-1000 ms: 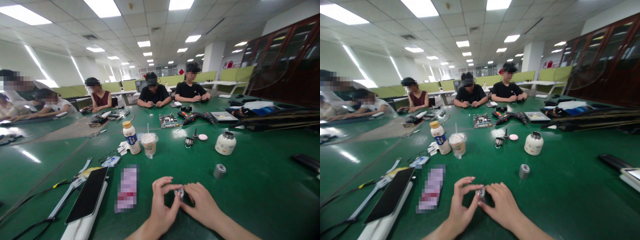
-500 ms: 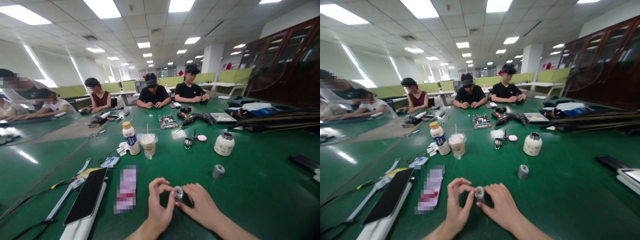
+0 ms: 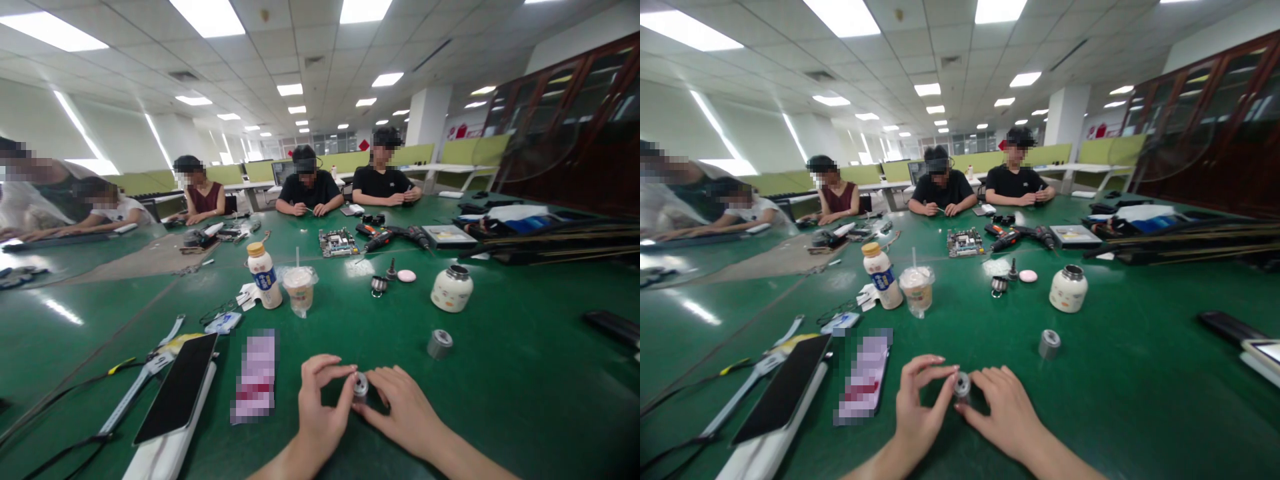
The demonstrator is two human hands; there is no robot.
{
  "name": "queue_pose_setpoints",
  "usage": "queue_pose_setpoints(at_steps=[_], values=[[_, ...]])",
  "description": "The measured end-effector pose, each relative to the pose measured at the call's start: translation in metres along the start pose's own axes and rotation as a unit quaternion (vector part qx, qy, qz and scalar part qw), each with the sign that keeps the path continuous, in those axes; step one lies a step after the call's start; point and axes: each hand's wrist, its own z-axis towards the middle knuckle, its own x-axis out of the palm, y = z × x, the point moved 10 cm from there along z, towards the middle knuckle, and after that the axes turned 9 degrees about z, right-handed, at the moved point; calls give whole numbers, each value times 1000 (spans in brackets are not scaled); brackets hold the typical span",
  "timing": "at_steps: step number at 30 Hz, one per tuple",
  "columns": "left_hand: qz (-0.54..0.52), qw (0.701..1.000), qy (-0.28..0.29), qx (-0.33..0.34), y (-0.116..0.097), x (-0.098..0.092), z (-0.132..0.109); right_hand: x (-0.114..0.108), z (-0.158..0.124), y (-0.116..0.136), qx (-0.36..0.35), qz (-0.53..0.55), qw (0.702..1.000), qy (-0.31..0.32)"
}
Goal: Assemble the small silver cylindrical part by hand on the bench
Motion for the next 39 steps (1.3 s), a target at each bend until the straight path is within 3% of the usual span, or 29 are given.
queue_pose_setpoints(at_steps=[3, 6, 9, 15, 18, 21, 25, 39], values=[[57, 997, -44, -39, 16, -10, 6, -2, 1, 1, 4, -6, 1000, -5], [154, 983, 36, -94, 37, 3, 10, -2, 1, 1, 0, -11, 1000, -7], [189, 972, 98, -96, 45, 14, 9, -2, 0, 0, -3, -15, 1000, -11], [203, 971, 99, -80, 42, 14, 9, -1, 0, -1, -2, -12, 1000, -12], [156, 985, 42, -56, 30, 4, 11, 0, 0, -2, 3, -9, 1000, -8], [71, 997, -3, 15, 7, -4, 8, 1, -1, -2, 3, -3, 1000, -5], [20, 998, 27, 57, -8, 2, 0, 1, -1, 0, -2, 4, 1000, 2], [-46, 989, 139, 1, -4, 24, -4, 6, -1, -7, 7, 10, 1000, 4]])
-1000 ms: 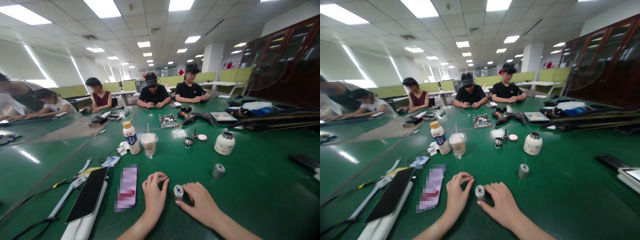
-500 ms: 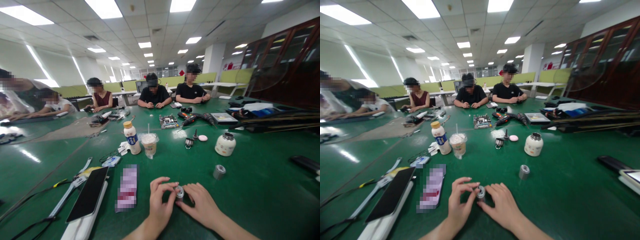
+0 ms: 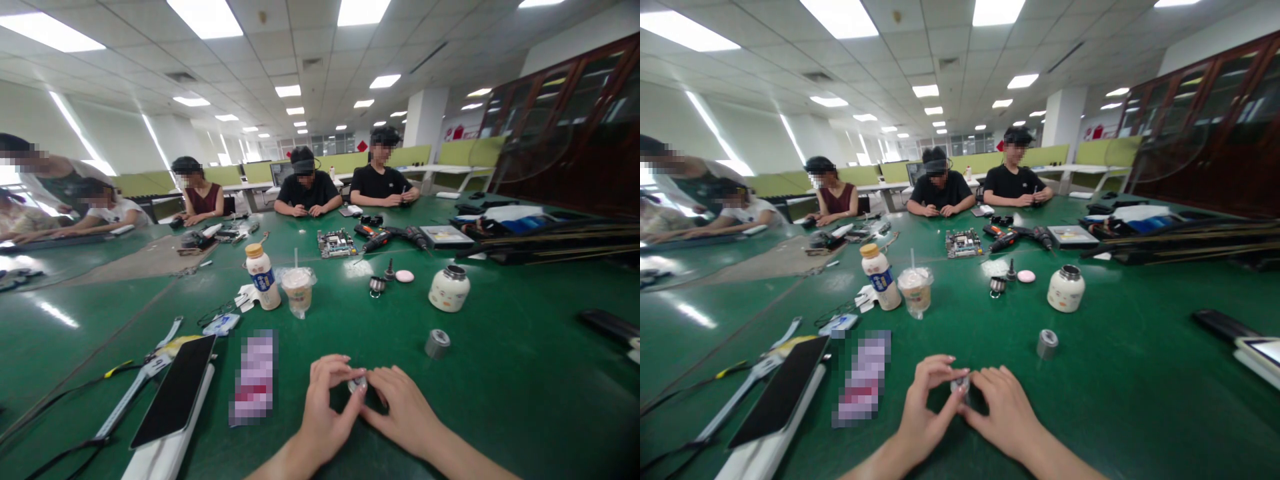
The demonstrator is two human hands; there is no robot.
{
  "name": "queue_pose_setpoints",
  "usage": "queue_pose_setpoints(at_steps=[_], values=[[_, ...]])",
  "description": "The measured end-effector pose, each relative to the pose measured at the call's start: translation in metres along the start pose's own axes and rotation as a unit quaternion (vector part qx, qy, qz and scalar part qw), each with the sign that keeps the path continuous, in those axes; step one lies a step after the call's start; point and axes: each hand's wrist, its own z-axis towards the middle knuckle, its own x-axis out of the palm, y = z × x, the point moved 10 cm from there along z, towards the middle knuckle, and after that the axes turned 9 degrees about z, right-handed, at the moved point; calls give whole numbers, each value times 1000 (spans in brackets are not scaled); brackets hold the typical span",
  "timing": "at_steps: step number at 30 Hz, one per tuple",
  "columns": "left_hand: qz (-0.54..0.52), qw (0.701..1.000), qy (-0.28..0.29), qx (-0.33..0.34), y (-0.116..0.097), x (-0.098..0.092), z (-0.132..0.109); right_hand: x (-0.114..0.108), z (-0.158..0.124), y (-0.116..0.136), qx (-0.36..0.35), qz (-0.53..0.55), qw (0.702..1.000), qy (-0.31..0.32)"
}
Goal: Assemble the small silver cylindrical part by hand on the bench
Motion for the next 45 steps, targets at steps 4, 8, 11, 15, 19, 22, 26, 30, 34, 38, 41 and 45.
queue_pose_setpoints(at_steps=[4, 8, 11, 15, 19, 22, 26, 30, 34, 38, 41, 45], values=[[-9, 1000, -4, 7, -1, -1, 1, 1, 0, -1, 0, 4, 1000, -2], [-5, 998, -67, -5, 3, -13, 0, -1, 0, 1, 2, 6, 1000, 1], [2, 997, -77, -7, 2, -17, 0, -2, 1, 2, 2, 6, 1000, 2], [23, 999, -31, 21, -5, -9, 1, 0, 1, 0, 6, 0, 1000, 4], [22, 999, -22, 9, -2, -6, 1, 1, 0, -1, 6, -5, 1000, 1], [-14, 999, -27, -31, 3, -4, 1, 1, -1, 0, 7, -5, 1000, 3], [-49, 995, -53, -63, 9, -7, 3, 0, 0, 1, 10, 0, 1000, 3], [34, 987, -133, -85, 23, -26, 3, -2, 1, 3, 7, 2, 1000, -2], [162, 972, -67, -155, 50, -20, 5, -3, 1, 3, 6, -2, 1000, -5], [198, 963, 16, -183, 62, -6, 3, -3, 1, 2, 5, -7, 1000, -4], [210, 962, 19, -175, 59, -5, 4, -3, 0, 2, 7, -9, 1000, -6], [204, 970, -38, -128, 43, -16, 7, -5, 0, 4, 4, -17, 1000, -14]])
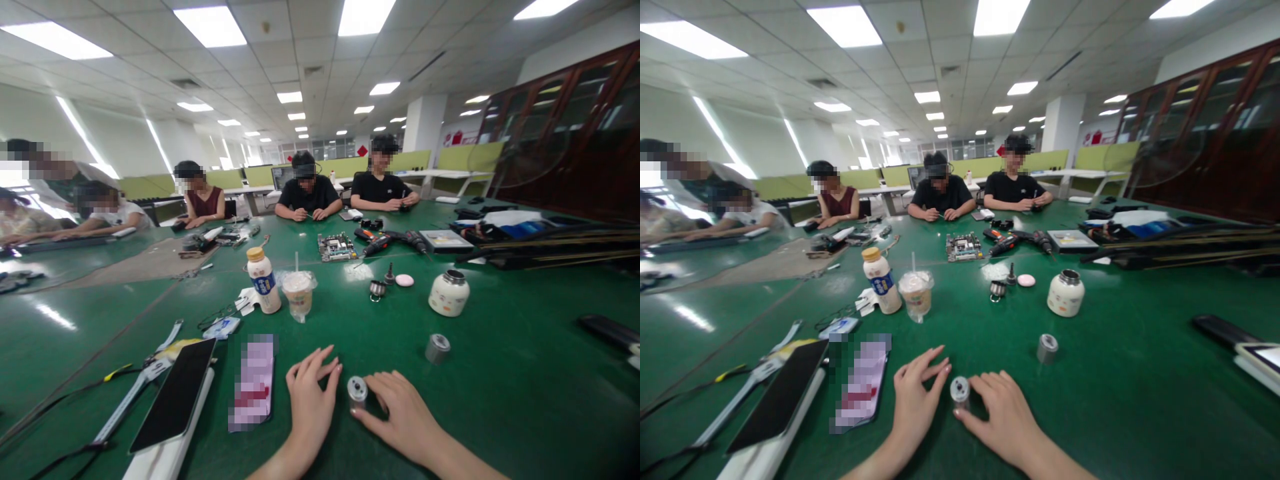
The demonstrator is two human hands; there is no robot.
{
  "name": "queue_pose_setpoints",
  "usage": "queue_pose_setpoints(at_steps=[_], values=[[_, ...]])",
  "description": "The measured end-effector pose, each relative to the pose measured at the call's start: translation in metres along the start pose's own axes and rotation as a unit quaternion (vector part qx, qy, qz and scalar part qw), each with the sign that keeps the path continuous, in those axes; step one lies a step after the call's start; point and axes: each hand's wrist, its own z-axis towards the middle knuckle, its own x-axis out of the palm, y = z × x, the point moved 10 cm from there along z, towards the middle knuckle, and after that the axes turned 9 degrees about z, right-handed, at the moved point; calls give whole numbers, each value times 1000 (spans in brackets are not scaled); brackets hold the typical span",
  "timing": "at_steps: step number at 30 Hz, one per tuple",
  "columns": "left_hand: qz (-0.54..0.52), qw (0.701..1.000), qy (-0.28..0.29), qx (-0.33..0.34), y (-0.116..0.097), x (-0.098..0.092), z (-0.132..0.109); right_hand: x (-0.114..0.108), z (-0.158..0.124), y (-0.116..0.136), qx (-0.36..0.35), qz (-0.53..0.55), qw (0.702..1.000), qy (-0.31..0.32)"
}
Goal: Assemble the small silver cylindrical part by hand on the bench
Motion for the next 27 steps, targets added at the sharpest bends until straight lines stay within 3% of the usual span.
queue_pose_setpoints(at_steps=[3, 7, 16, 27], values=[[-35, 992, -69, 101, -24, -19, -6, -1, 0, 1, -6, 0, 1000, -3], [-70, 973, -72, 206, -50, -26, -19, 1, -1, -1, -9, 12, 1000, 2], [-84, 974, -36, 207, -55, -21, -19, 4, 0, -1, -9, 14, 1000, 10], [-87, 984, -13, 155, -48, -16, -17, 1, 0, 2, -19, -3, 1000, 3]])
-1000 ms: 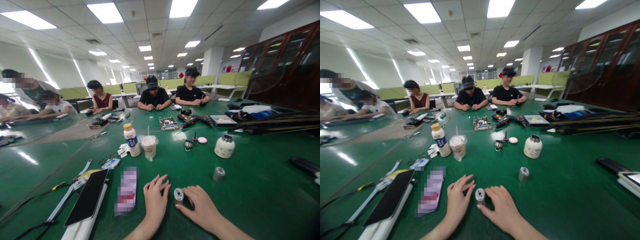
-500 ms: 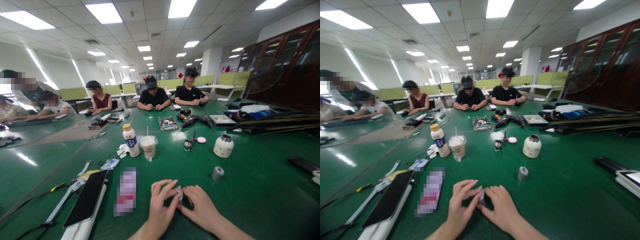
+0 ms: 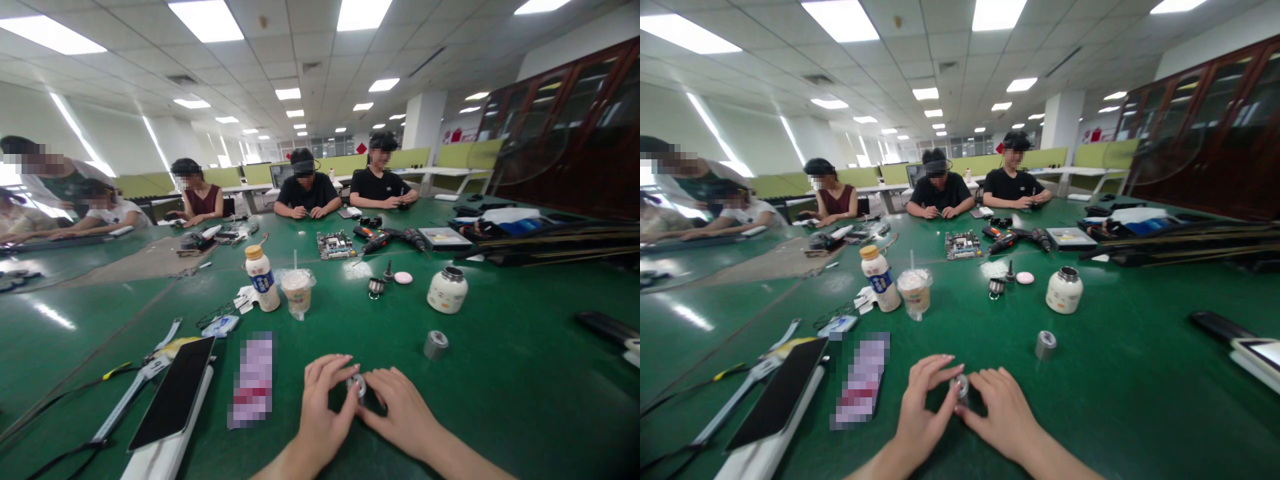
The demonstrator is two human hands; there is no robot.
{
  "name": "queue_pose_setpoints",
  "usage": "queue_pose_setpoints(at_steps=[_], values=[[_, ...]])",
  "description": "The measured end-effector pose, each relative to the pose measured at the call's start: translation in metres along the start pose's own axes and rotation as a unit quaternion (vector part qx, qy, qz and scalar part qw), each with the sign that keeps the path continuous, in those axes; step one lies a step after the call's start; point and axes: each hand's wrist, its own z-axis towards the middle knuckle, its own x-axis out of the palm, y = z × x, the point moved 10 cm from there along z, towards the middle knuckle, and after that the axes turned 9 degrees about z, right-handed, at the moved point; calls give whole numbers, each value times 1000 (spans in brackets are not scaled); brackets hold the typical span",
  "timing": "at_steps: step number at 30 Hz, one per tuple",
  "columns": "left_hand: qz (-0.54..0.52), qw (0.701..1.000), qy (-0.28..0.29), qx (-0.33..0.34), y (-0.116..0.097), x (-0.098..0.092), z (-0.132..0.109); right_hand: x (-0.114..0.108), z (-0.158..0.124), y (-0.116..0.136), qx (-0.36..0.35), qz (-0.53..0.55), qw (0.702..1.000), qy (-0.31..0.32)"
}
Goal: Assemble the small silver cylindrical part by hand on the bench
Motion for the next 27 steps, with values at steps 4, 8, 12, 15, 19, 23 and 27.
queue_pose_setpoints(at_steps=[4, 8, 12, 15, 19, 23, 27], values=[[-28, 1000, -2, -12, 2, -1, -1, 0, 0, 0, 3, -1, 1000, 2], [-33, 999, 10, 12, -3, 0, -1, 1, 1, -1, 10, 7, 1000, 9], [-42, 998, 30, 30, -7, 2, -2, 3, 1, -2, 12, 10, 1000, 7], [-50, 997, 46, 36, -11, 4, -2, 3, 0, -4, 14, 8, 1000, 5], [-49, 997, 45, 38, -12, 4, -1, 4, -1, -4, 8, 4, 1000, 4], [-56, 998, 12, 13, -6, -1, -2, 2, 0, -3, 2, 0, 1000, 0], [-38, 999, -27, -6, 1, -5, -5, 2, 1, -2, 5, 2, 1000, 6]])
